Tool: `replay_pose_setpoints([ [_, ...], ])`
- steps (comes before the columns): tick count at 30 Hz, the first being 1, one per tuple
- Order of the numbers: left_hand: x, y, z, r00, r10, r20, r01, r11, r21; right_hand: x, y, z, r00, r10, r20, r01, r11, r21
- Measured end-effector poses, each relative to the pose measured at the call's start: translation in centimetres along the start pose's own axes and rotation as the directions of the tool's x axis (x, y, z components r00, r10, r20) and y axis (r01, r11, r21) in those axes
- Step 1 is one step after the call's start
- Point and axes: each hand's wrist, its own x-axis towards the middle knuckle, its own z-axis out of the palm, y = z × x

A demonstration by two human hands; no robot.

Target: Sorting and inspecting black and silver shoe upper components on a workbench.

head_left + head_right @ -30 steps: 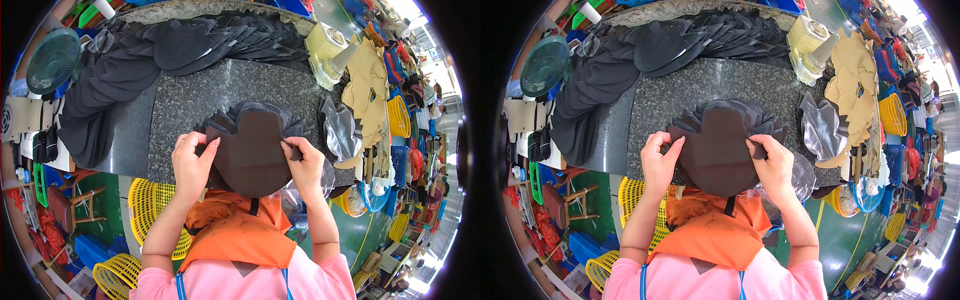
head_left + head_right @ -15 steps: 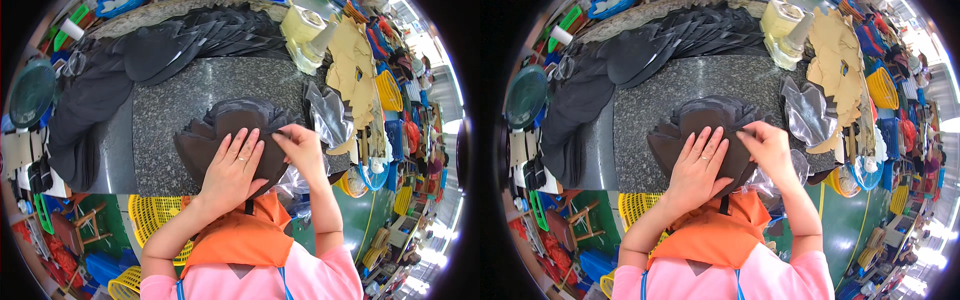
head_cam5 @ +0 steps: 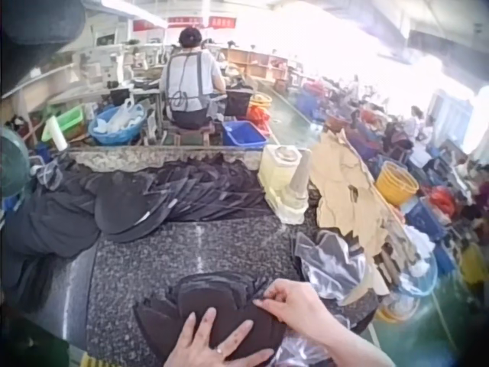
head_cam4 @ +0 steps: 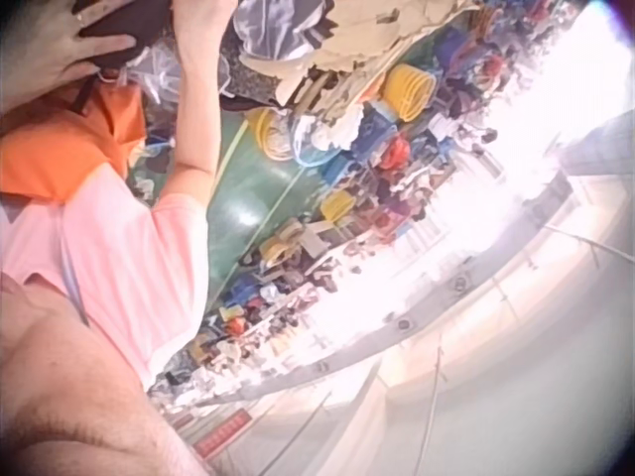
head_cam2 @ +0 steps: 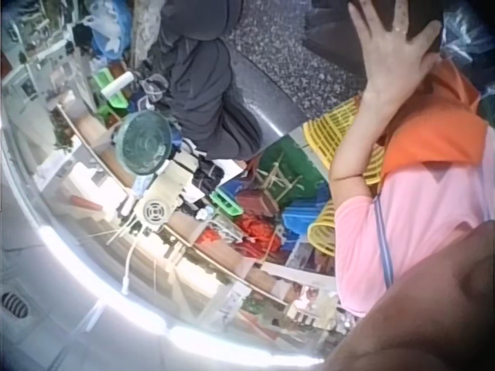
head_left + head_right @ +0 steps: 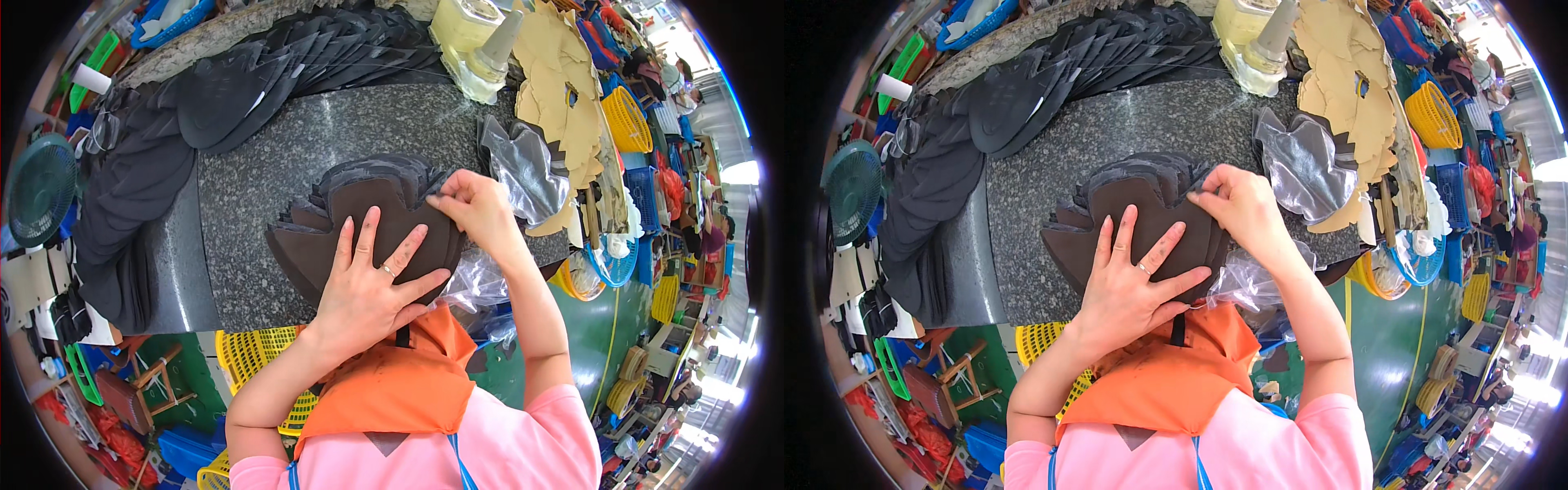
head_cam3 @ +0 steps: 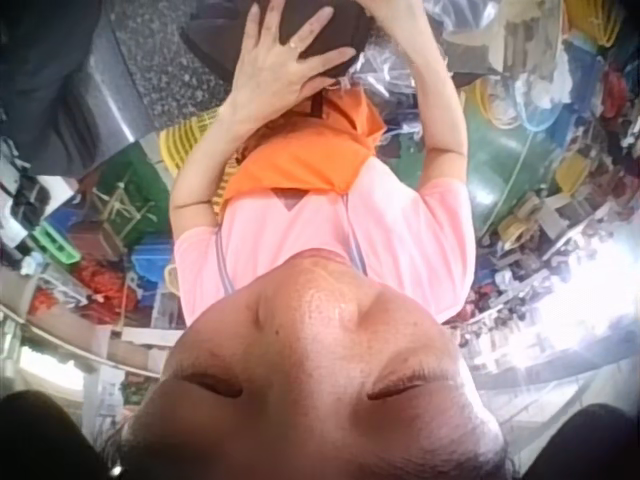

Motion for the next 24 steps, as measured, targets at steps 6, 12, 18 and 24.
replay_pose_setpoints([
  [6, -0.1, -0.1, -0.3, 1.000, 0.002, -0.020, -0.001, 1.000, 0.002, 0.4, 0.4, 0.0, 0.873, -0.086, -0.481, 0.079, 0.996, -0.034],
  [12, -3.2, -1.0, -1.6, 0.865, -0.145, -0.480, 0.146, 0.989, -0.035, -3.5, -3.2, 0.6, 0.622, -0.772, -0.131, 0.739, 0.634, -0.229],
  [18, -3.5, -2.8, 1.5, 0.933, -0.218, -0.287, 0.232, 0.973, 0.013, -0.8, -3.5, 4.1, 0.586, -0.734, 0.344, 0.810, 0.538, -0.233],
  [24, -3.6, -2.6, 1.6, 0.930, -0.298, -0.216, 0.302, 0.953, -0.014, -2.2, -0.6, 1.2, 0.813, -0.513, 0.276, 0.580, 0.673, -0.458],
])
